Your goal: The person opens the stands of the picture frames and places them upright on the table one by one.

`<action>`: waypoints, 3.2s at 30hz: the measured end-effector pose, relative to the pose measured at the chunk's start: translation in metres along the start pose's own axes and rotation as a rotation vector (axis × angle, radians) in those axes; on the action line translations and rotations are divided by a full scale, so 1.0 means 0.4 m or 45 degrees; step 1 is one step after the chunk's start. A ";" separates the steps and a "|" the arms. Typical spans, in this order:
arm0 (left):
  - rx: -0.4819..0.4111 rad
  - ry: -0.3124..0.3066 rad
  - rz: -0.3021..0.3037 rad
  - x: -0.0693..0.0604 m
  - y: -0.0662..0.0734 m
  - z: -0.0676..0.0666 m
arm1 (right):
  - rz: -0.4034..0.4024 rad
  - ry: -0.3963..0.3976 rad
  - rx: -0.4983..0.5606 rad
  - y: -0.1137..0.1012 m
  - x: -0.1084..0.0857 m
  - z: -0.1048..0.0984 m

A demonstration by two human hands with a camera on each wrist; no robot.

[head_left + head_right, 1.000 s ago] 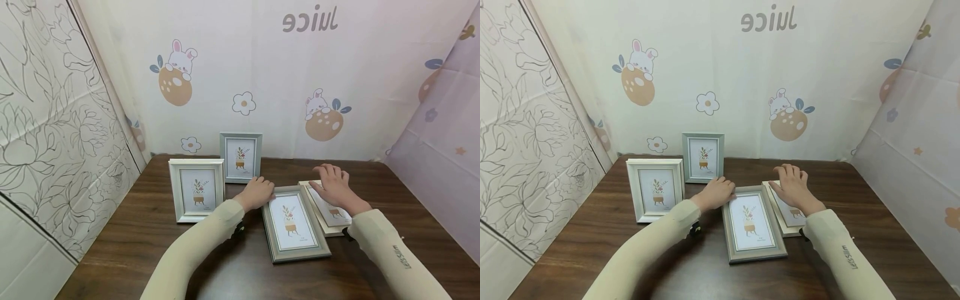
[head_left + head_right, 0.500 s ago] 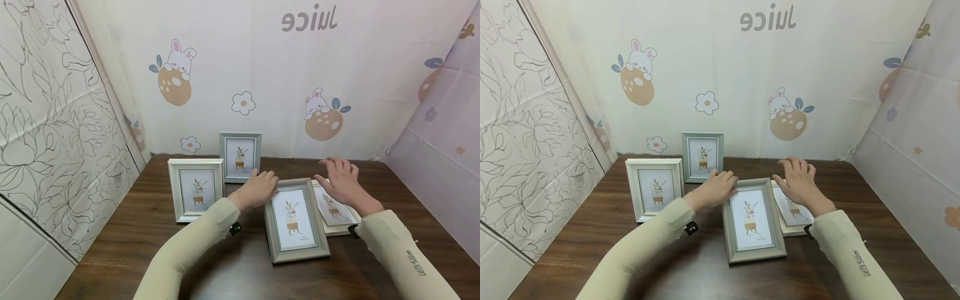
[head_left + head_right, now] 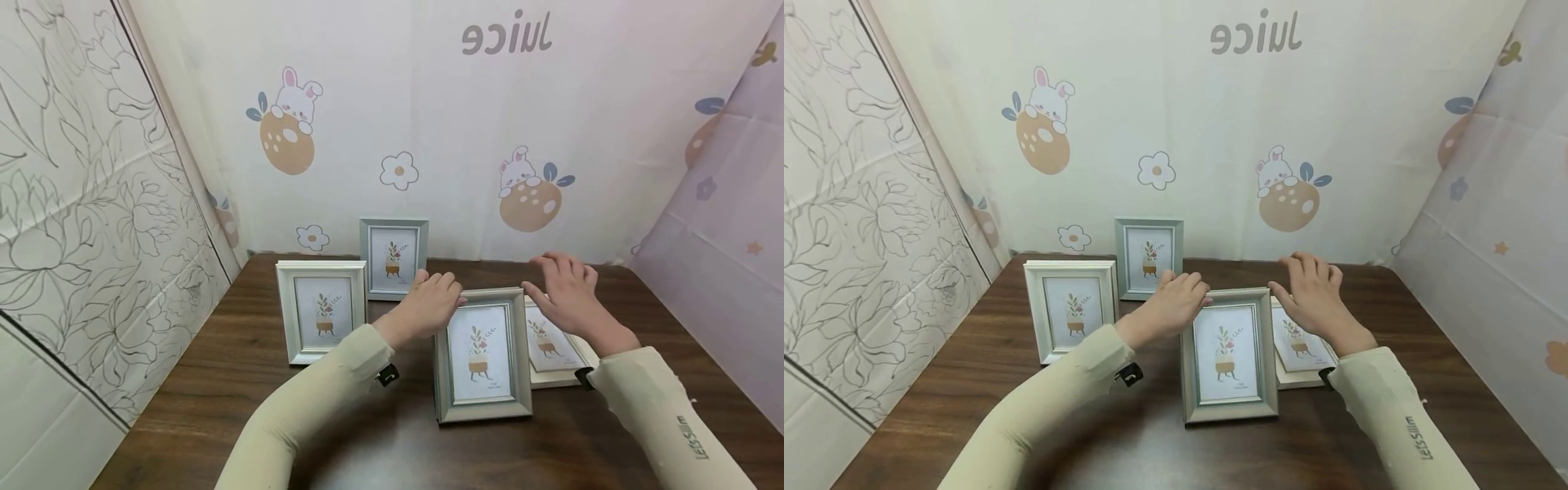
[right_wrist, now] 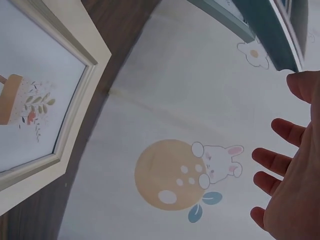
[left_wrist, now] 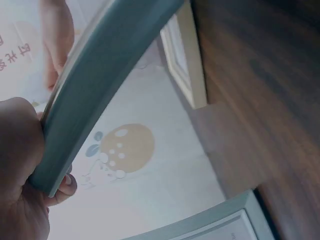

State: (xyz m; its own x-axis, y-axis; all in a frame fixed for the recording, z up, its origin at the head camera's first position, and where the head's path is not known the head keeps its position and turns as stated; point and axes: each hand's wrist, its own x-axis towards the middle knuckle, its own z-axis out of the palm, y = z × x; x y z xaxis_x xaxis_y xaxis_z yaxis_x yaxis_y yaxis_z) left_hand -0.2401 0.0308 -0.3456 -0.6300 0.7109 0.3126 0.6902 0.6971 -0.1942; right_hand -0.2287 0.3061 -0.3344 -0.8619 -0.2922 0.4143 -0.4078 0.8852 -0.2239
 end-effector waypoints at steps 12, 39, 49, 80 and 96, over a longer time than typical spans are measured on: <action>0.104 0.141 0.065 0.007 -0.028 -0.084 | 0.033 0.043 0.001 0.022 -0.002 -0.018; 0.161 0.288 0.185 0.008 -0.105 -0.120 | 0.025 0.009 -0.019 0.041 -0.031 0.006; 0.144 0.185 0.218 0.002 -0.116 -0.140 | 0.016 -0.021 -0.003 0.032 -0.039 0.013; -0.196 0.377 0.372 -0.048 -0.175 -0.150 | -0.140 -0.006 -0.018 0.036 -0.054 0.036; -0.132 0.697 0.567 -0.084 -0.195 -0.109 | -0.273 -0.008 -0.034 0.029 -0.068 0.054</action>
State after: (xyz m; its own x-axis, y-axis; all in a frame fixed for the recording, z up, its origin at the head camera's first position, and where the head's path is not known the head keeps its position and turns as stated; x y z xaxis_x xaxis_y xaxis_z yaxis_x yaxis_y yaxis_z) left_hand -0.2573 -0.0514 -0.3004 -0.0302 0.7581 0.6515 0.8877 0.3199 -0.3310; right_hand -0.2163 0.3165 -0.3672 -0.7585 -0.4769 0.4441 -0.5736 0.8121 -0.1077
